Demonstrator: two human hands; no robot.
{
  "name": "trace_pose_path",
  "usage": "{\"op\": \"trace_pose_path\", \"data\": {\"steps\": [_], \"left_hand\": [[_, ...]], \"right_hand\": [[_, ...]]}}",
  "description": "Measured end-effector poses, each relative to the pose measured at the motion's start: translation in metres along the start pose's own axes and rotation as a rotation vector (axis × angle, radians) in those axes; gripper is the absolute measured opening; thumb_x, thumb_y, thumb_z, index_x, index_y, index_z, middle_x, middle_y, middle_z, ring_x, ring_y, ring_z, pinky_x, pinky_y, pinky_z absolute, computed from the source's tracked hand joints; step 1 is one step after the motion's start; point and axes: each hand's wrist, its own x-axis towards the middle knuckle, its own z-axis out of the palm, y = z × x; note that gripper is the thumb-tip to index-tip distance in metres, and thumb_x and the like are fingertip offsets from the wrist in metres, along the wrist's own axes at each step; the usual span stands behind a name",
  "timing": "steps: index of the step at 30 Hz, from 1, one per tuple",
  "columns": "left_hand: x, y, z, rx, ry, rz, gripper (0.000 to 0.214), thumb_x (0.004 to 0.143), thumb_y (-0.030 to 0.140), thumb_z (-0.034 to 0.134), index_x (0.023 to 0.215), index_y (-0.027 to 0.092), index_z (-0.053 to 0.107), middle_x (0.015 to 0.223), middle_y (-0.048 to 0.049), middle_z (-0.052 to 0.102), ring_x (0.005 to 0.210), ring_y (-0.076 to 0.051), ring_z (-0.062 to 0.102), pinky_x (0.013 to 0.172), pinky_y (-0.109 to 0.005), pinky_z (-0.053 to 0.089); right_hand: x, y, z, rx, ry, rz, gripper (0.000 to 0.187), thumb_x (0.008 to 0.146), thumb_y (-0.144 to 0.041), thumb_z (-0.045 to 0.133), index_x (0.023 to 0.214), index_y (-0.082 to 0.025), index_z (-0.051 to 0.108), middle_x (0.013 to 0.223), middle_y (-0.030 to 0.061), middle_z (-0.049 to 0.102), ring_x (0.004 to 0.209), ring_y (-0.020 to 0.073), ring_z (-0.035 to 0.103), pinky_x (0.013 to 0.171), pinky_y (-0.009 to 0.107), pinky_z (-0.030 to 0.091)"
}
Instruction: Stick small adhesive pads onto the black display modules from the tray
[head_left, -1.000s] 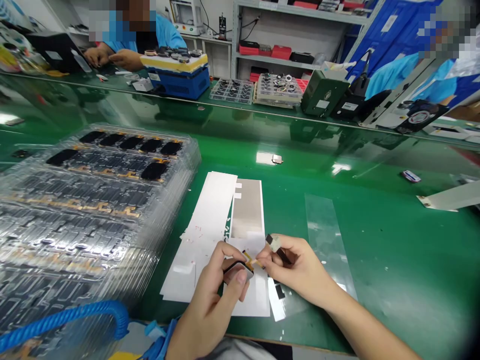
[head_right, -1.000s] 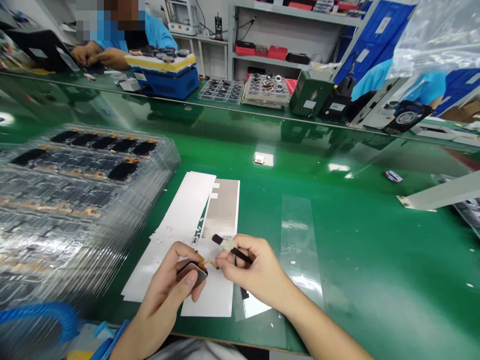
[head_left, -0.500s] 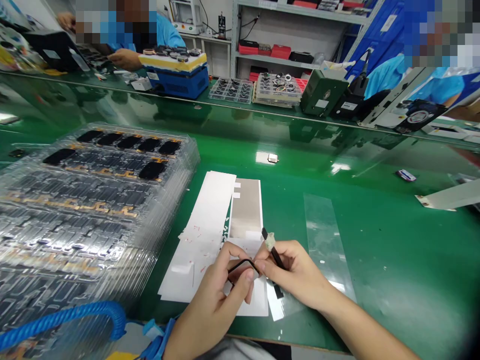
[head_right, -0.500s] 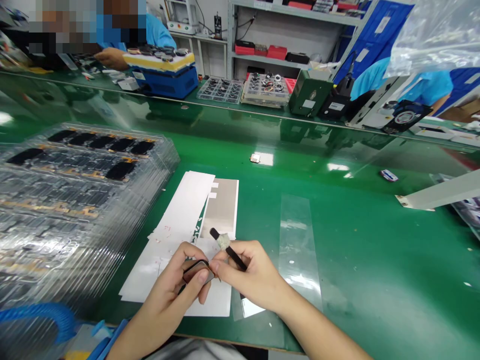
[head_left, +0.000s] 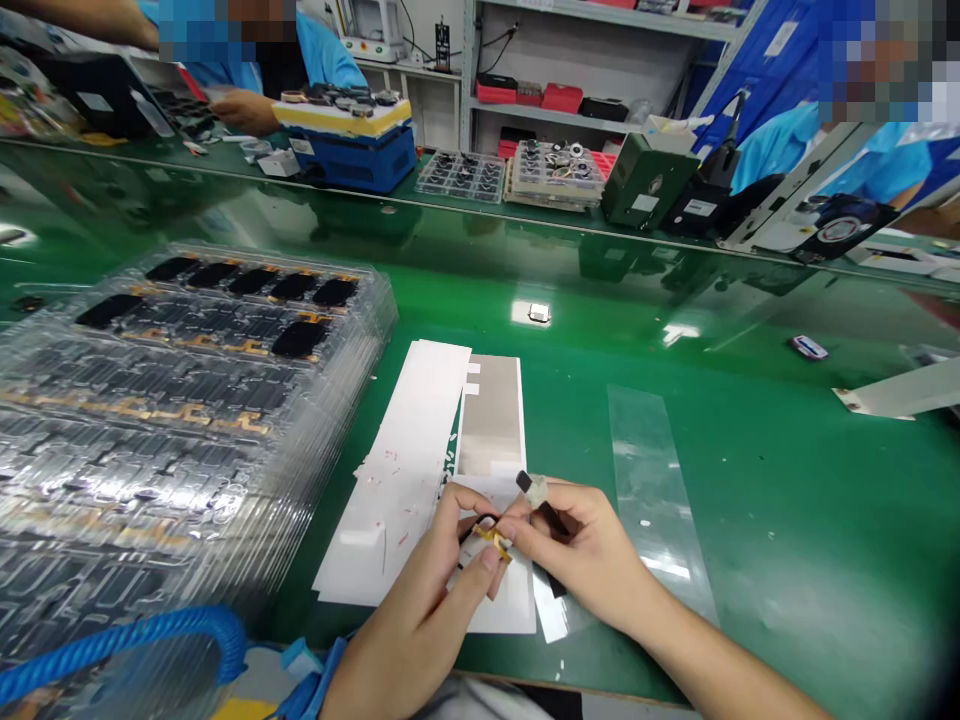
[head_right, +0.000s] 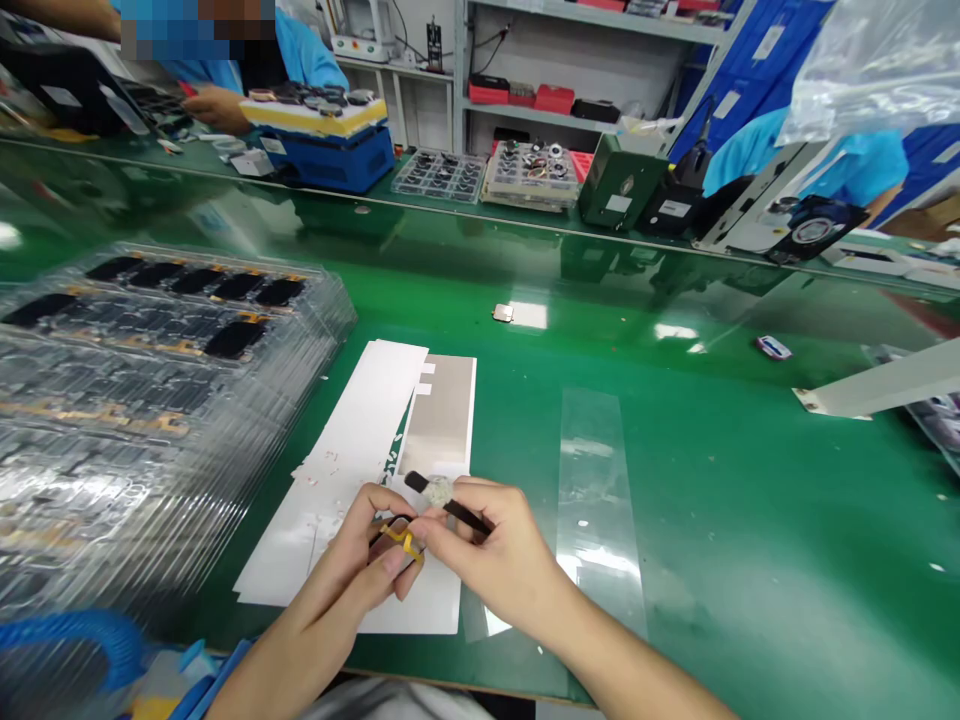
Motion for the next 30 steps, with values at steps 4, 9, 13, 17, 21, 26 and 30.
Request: {"op": "trace_pose_path", "data": {"steps": [4, 9, 13, 17, 21, 26, 30], "left_hand": [[0.000, -0.002, 0.002, -0.061, 0.004, 0.012, 0.020, 0.105, 0.043, 0.030, 0.103, 0.025, 0.038, 0.076, 0.0042, 0.042, 0.070, -0.014, 0.039, 0.069, -0.028, 0.035], [0.004, -0.003, 0.003, -0.084, 0.014, 0.024, 0.020, 0.105, 0.042, 0.030, 0.100, 0.024, 0.039, 0.075, 0.0046, 0.041, 0.069, -0.014, 0.040, 0.071, -0.029, 0.037], [0.005, -0.004, 0.003, -0.061, 0.032, 0.042, 0.021, 0.105, 0.041, 0.030, 0.099, 0.024, 0.039, 0.075, 0.0045, 0.042, 0.068, -0.013, 0.040, 0.070, -0.029, 0.038], [0.005, -0.007, 0.004, -0.025, 0.045, 0.051, 0.017, 0.105, 0.040, 0.032, 0.101, 0.024, 0.037, 0.072, 0.0052, 0.041, 0.065, -0.013, 0.039, 0.061, -0.026, 0.034], [0.007, -0.009, 0.005, -0.014, 0.055, 0.023, 0.014, 0.104, 0.037, 0.035, 0.101, 0.024, 0.035, 0.068, 0.0065, 0.040, 0.062, -0.013, 0.039, 0.055, -0.024, 0.032], [0.008, -0.007, 0.004, 0.085, 0.120, 0.047, 0.011, 0.104, 0.032, 0.034, 0.098, 0.024, 0.038, 0.068, 0.0055, 0.047, 0.063, -0.013, 0.047, 0.059, -0.025, 0.037], [0.009, -0.006, 0.005, 0.332, 0.205, 0.127, 0.010, 0.103, 0.024, 0.035, 0.103, 0.023, 0.045, 0.090, -0.0044, 0.063, 0.083, -0.020, 0.061, 0.074, -0.033, 0.045]], "right_hand": [[0.000, 0.002, 0.000, -0.017, 0.004, -0.019, 0.024, 0.083, -0.035, 0.067, 0.067, -0.016, 0.066, 0.057, -0.0063, 0.038, 0.051, 0.0080, 0.029, 0.049, 0.025, 0.023], [0.000, 0.001, 0.001, 0.002, -0.019, -0.058, 0.023, 0.085, -0.030, 0.064, 0.066, -0.016, 0.064, 0.061, -0.0053, 0.041, 0.051, 0.0073, 0.029, 0.047, 0.024, 0.022], [0.000, 0.000, 0.002, 0.015, -0.010, -0.063, 0.022, 0.084, -0.029, 0.064, 0.067, -0.016, 0.064, 0.061, -0.0052, 0.041, 0.052, 0.0075, 0.031, 0.048, 0.024, 0.023], [0.000, 0.000, 0.003, 0.039, -0.021, -0.014, 0.023, 0.084, -0.032, 0.064, 0.066, -0.017, 0.062, 0.060, -0.0054, 0.040, 0.054, 0.0087, 0.032, 0.049, 0.024, 0.024], [0.000, -0.001, 0.003, -0.022, -0.008, -0.021, 0.024, 0.084, -0.032, 0.063, 0.066, -0.017, 0.062, 0.057, -0.0079, 0.029, 0.054, 0.0090, 0.026, 0.050, 0.025, 0.022], [0.001, 0.000, -0.002, -0.026, 0.019, -0.046, 0.027, 0.089, -0.039, 0.060, 0.072, -0.018, 0.062, 0.058, -0.0074, 0.030, 0.054, 0.0101, 0.032, 0.053, 0.025, 0.030], [0.007, 0.007, -0.013, -0.015, 0.264, -0.177, 0.039, 0.097, -0.047, 0.045, 0.076, -0.020, 0.063, 0.078, 0.0015, 0.053, 0.079, 0.0162, 0.052, 0.073, 0.028, 0.042]]}}
